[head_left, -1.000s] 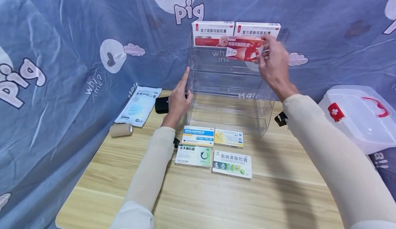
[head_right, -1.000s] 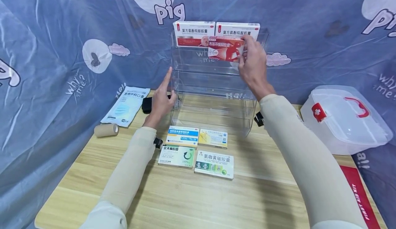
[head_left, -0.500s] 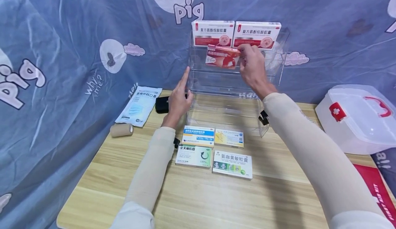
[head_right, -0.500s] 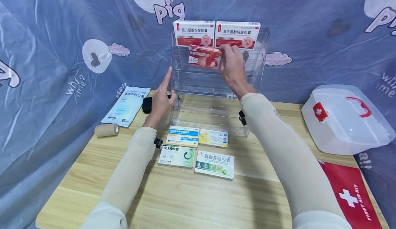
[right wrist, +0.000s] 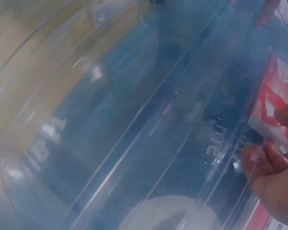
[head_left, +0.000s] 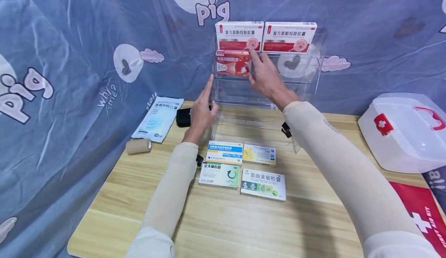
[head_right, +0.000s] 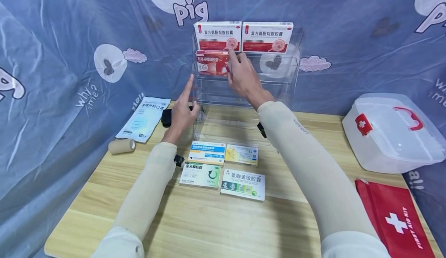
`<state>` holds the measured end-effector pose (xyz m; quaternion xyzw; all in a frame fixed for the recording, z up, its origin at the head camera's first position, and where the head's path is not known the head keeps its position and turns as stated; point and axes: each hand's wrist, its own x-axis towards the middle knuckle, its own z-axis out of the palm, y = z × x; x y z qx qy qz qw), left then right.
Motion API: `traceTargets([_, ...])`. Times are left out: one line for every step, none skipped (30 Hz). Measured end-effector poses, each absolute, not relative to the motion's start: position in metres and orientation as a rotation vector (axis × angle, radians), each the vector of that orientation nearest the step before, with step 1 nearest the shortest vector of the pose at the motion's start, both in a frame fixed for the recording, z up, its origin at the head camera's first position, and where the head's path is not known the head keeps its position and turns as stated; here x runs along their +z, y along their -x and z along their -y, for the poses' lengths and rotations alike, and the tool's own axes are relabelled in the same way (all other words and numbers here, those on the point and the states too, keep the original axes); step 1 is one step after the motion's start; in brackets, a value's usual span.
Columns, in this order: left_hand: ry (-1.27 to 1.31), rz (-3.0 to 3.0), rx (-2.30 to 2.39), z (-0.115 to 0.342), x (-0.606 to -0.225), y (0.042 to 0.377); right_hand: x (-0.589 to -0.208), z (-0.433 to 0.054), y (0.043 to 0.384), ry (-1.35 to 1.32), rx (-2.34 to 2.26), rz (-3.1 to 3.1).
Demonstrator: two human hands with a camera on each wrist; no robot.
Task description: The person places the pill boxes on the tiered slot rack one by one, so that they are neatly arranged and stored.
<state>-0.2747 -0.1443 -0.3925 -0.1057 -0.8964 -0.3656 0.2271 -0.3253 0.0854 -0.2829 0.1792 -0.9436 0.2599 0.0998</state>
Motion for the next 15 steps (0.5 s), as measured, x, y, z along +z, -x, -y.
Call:
traceTargets([0.288, 2.473, -1.010, 0.144, -0.392, 0.274, -0.283, -0.086, 0.325, -0.534, 0.768, 2.801])
traceTargets([0.285, 2.475, -1.011, 0.144, -0.392, 0.274, -0.282, -0.087, 0.323, -0.540, 0.764, 2.807])
traceTargets([0.282, 2.478, -1.012, 0.144, -0.392, 0.274, -0.282, -0.088, 0.322, -0.553, 0.761, 2.806])
traceTargets([0.279, 2.482, -1.010, 0.143, -0.392, 0.274, -0.282, -0.090, 0.320, -0.555, 0.766, 2.812])
traceTargets([0.278, 2.484, -1.010, 0.143, -0.392, 0.274, -0.282, -0.092, 0.318, -0.558, 0.771, 2.816])
traceTargets([0.278, 2.485, -1.010, 0.143, -0.392, 0.274, -0.282, -0.094, 0.315, -0.562, 0.775, 2.815])
traceTargets([0.278, 2.485, -1.010, 0.143, -0.392, 0.274, -0.282, -0.096, 0.311, -0.567, 0.771, 2.806])
traceTargets([0.280, 2.485, -1.008, 0.143, -0.392, 0.274, -0.283, -0.098, 0.306, -0.573, 0.776, 2.796])
traceTargets([0.282, 2.485, -1.008, 0.143, -0.392, 0.274, -0.284, -0.100, 0.301, -0.581, 0.778, 2.782])
traceTargets([0.285, 2.484, -1.006, 0.143, -0.392, 0.274, -0.286, -0.103, 0.296, -0.585, 0.782, 2.771])
traceTargets([0.287, 2.484, -1.007, 0.143, -0.392, 0.275, -0.288, -0.105, 0.290, -0.602, 0.779, 2.748])
traceTargets([0.289, 2.483, -1.007, 0.143, -0.392, 0.275, -0.290, -0.108, 0.283, -0.617, 0.776, 2.729])
traceTargets([0.289, 2.481, -1.006, 0.143, -0.393, 0.275, -0.292, -0.111, 0.276, -0.630, 0.777, 2.718])
traceTargets([0.289, 2.480, -1.005, 0.144, -0.393, 0.275, -0.295, -0.113, 0.269, -0.642, 0.783, 2.716])
traceTargets([0.287, 2.478, -1.004, 0.144, -0.393, 0.275, -0.297, -0.116, 0.263, -0.652, 0.779, 2.718])
